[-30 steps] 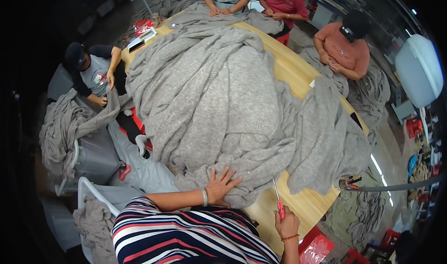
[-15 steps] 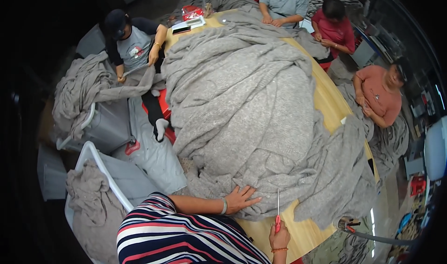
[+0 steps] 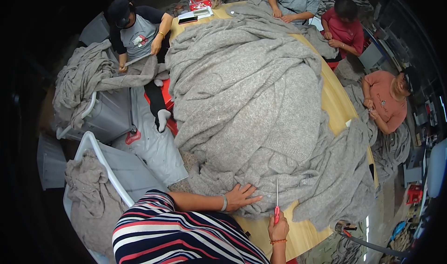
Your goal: Trim loose threads from grey sweaters using scissors at a quality control table.
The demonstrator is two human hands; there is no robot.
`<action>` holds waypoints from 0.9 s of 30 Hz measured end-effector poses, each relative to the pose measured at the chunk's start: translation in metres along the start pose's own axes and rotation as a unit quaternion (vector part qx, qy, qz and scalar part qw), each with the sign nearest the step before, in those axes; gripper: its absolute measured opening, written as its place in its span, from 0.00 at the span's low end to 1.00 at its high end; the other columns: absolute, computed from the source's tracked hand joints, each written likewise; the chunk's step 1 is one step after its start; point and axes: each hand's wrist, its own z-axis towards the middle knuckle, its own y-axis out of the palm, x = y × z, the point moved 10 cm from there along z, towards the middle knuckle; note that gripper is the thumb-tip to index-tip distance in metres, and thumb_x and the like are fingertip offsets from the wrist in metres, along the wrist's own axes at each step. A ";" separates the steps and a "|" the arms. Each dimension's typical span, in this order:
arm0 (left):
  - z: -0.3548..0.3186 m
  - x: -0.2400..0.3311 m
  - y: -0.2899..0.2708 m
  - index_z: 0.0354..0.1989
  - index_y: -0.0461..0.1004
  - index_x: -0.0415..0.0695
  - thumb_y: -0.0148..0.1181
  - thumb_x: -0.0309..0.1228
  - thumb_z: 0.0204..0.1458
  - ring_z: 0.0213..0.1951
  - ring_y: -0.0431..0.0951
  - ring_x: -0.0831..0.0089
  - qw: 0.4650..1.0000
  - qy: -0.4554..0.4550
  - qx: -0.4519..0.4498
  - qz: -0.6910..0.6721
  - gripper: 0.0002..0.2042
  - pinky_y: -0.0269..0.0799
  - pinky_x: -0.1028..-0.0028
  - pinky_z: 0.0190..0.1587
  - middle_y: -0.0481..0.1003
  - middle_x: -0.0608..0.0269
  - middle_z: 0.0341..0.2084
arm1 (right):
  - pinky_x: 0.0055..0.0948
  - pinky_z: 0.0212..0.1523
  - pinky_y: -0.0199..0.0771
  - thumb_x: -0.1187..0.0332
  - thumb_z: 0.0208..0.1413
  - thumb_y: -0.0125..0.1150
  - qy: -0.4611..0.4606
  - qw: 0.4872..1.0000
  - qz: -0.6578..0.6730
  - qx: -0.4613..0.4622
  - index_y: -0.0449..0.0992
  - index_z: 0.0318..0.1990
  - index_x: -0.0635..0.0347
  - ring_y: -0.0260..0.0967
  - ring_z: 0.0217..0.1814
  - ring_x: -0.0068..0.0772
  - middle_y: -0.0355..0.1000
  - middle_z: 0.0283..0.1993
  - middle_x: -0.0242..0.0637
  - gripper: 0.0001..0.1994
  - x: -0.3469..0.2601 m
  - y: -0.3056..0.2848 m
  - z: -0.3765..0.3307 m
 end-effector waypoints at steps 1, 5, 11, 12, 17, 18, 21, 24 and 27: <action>0.001 0.001 -0.001 0.72 0.48 0.58 0.54 0.30 0.50 0.60 0.60 0.48 1.000 0.002 0.002 0.000 0.38 0.65 0.53 0.46 0.57 0.41 0.62 | 0.49 0.37 0.72 0.64 0.55 0.59 -0.006 1.000 0.008 0.001 0.72 0.50 0.58 0.73 0.37 0.60 0.74 0.35 0.56 0.15 0.000 0.003 -0.002; 0.006 -0.001 -0.003 0.72 0.48 0.57 0.53 0.30 0.50 0.60 0.60 0.47 1.000 0.006 -0.011 -0.004 0.37 0.64 0.52 0.46 0.57 0.41 0.62 | 0.49 0.38 0.72 0.63 0.56 0.59 -0.009 1.000 0.019 -0.003 0.72 0.50 0.57 0.73 0.38 0.60 0.74 0.35 0.56 0.16 -0.004 0.011 -0.004; 0.007 -0.004 0.000 0.70 0.53 0.57 0.53 0.29 0.48 0.53 0.65 0.47 1.000 -0.010 0.012 -0.012 0.36 0.65 0.53 0.42 0.62 0.41 0.57 | 0.50 0.40 0.73 0.60 0.56 0.57 0.006 0.999 0.038 0.003 0.71 0.50 0.55 0.72 0.39 0.58 0.74 0.35 0.54 0.17 0.003 0.018 -0.006; 0.010 0.002 0.002 0.70 0.53 0.57 0.53 0.29 0.48 0.53 0.65 0.47 1.000 0.014 0.002 -0.019 0.36 0.65 0.53 0.42 0.62 0.41 0.57 | 0.50 0.40 0.73 0.60 0.56 0.57 0.005 0.999 0.036 0.000 0.71 0.49 0.55 0.72 0.40 0.57 0.74 0.36 0.53 0.16 0.003 0.017 -0.007; 0.021 -0.007 0.009 0.67 0.58 0.55 0.55 0.22 0.43 0.49 0.67 0.48 0.993 -0.004 -0.065 -0.102 0.37 0.68 0.59 0.44 0.64 0.44 0.53 | 0.48 0.40 0.73 0.60 0.56 0.57 0.058 0.997 0.045 0.020 0.71 0.47 0.57 0.72 0.41 0.54 0.74 0.37 0.50 0.15 0.020 0.011 -0.020; 0.021 -0.013 0.012 0.66 0.59 0.54 0.59 0.21 0.40 0.49 0.67 0.48 0.987 -0.037 -0.095 -0.123 0.39 0.69 0.59 0.45 0.64 0.44 0.52 | 0.47 0.40 0.73 0.60 0.56 0.58 0.049 0.996 0.055 0.042 0.72 0.48 0.56 0.72 0.40 0.54 0.74 0.36 0.51 0.15 0.019 0.004 -0.021; 0.027 -0.015 -0.014 0.64 0.63 0.49 0.64 0.18 0.31 0.52 0.69 0.47 0.971 -0.086 -0.062 -0.213 0.42 0.68 0.61 0.54 0.66 0.44 0.52 | 0.47 0.41 0.72 0.60 0.56 0.58 0.065 0.991 0.072 0.087 0.72 0.48 0.56 0.72 0.40 0.54 0.74 0.35 0.51 0.16 0.032 -0.008 -0.029; 0.049 0.025 -0.063 0.63 0.64 0.46 0.63 0.19 0.33 0.55 0.69 0.50 0.906 -0.027 -0.029 -0.422 0.39 0.65 0.63 0.59 0.68 0.47 0.53 | 0.46 0.42 0.72 0.61 0.55 0.58 0.119 0.986 0.074 0.094 0.72 0.48 0.56 0.72 0.42 0.53 0.74 0.38 0.49 0.15 0.054 -0.023 -0.036; 0.070 0.088 -0.111 0.63 0.63 0.41 0.65 0.22 0.34 0.57 0.69 0.55 0.834 0.067 -0.065 -0.544 0.39 0.62 0.66 0.61 0.68 0.49 0.55 | 0.44 0.44 0.73 0.62 0.54 0.56 0.121 0.977 0.111 0.137 0.71 0.49 0.54 0.72 0.44 0.52 0.75 0.40 0.47 0.15 0.076 -0.036 -0.053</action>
